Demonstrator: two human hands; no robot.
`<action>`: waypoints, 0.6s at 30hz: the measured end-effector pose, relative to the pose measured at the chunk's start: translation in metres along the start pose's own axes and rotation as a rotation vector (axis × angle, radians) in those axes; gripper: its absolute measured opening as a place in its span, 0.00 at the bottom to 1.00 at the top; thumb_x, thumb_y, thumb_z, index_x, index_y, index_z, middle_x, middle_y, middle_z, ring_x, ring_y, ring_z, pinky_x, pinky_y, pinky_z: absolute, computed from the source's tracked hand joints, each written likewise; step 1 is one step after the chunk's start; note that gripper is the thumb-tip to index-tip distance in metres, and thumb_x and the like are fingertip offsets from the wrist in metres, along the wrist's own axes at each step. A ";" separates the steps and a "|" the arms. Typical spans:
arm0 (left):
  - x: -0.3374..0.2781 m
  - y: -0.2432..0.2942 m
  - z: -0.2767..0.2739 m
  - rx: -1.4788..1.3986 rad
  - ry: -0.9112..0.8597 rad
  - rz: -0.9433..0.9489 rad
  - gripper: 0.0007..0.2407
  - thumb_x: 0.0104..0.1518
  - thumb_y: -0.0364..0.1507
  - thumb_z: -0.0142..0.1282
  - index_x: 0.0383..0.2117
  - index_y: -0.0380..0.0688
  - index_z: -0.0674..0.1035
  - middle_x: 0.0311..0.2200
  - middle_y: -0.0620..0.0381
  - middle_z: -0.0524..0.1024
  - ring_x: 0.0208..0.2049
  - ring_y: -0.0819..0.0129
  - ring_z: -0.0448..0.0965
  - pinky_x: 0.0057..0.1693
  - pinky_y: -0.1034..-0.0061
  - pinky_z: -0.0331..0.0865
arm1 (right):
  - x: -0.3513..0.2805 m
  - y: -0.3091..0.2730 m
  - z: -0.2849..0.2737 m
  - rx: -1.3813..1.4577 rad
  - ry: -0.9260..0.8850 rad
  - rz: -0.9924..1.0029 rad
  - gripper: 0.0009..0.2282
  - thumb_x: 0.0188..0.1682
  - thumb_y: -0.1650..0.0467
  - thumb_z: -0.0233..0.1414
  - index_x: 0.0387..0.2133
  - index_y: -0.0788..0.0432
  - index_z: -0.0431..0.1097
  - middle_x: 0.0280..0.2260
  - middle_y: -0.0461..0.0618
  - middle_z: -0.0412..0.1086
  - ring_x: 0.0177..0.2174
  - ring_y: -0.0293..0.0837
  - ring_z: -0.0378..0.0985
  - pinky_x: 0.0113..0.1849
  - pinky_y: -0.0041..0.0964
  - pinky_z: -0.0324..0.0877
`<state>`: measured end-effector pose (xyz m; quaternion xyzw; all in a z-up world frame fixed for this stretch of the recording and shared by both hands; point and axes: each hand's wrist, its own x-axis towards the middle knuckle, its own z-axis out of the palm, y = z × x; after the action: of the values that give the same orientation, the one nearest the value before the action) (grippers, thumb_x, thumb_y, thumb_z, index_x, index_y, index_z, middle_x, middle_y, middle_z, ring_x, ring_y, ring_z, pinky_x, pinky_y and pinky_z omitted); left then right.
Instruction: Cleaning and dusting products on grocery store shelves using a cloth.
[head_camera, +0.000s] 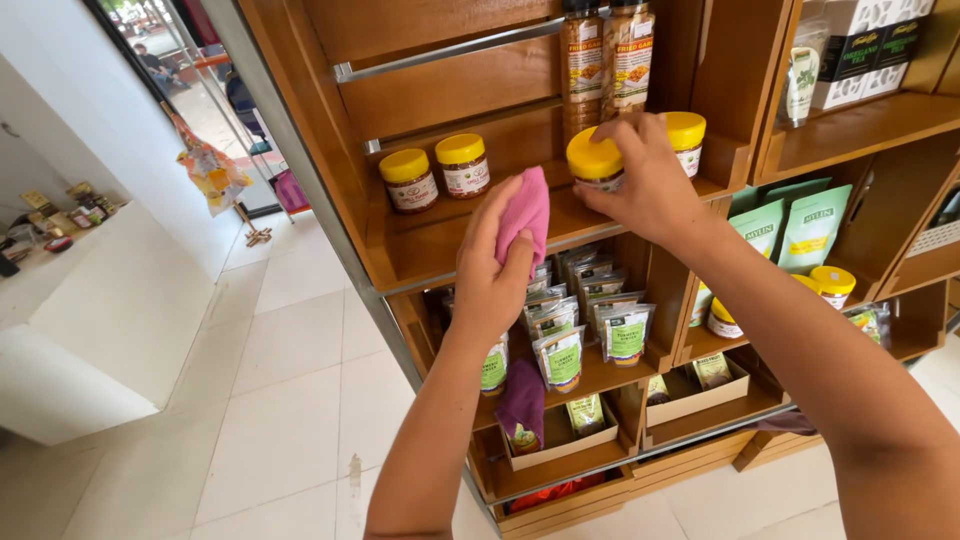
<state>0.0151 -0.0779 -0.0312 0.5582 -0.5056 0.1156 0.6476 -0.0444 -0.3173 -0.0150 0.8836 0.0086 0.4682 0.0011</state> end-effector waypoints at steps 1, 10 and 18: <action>0.001 0.001 0.002 0.006 0.007 -0.004 0.18 0.63 0.21 0.49 0.61 0.38 0.71 0.63 0.46 0.70 0.62 0.60 0.73 0.64 0.71 0.67 | -0.007 -0.004 -0.002 0.008 -0.003 -0.005 0.23 0.44 0.64 0.67 0.49 0.59 0.68 0.51 0.62 0.66 0.59 0.68 0.60 0.65 0.69 0.48; 0.026 0.054 0.063 0.454 -0.021 0.482 0.16 0.60 0.19 0.54 0.55 0.41 0.74 0.59 0.44 0.69 0.62 0.46 0.72 0.69 0.62 0.65 | -0.051 -0.005 -0.034 0.507 0.280 -0.126 0.42 0.42 0.76 0.70 0.66 0.59 0.48 0.61 0.58 0.59 0.61 0.56 0.63 0.64 0.48 0.61; 0.004 0.086 0.113 0.538 -0.083 0.439 0.16 0.61 0.16 0.53 0.55 0.41 0.77 0.57 0.49 0.73 0.58 0.51 0.74 0.65 0.64 0.69 | -0.108 0.022 -0.064 1.301 0.053 0.046 0.47 0.42 0.84 0.63 0.73 0.54 0.40 0.65 0.54 0.55 0.66 0.49 0.62 0.67 0.47 0.62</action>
<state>-0.1042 -0.1447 0.0087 0.5911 -0.5907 0.3587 0.4159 -0.1578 -0.3412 -0.0678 0.6919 0.2713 0.3891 -0.5443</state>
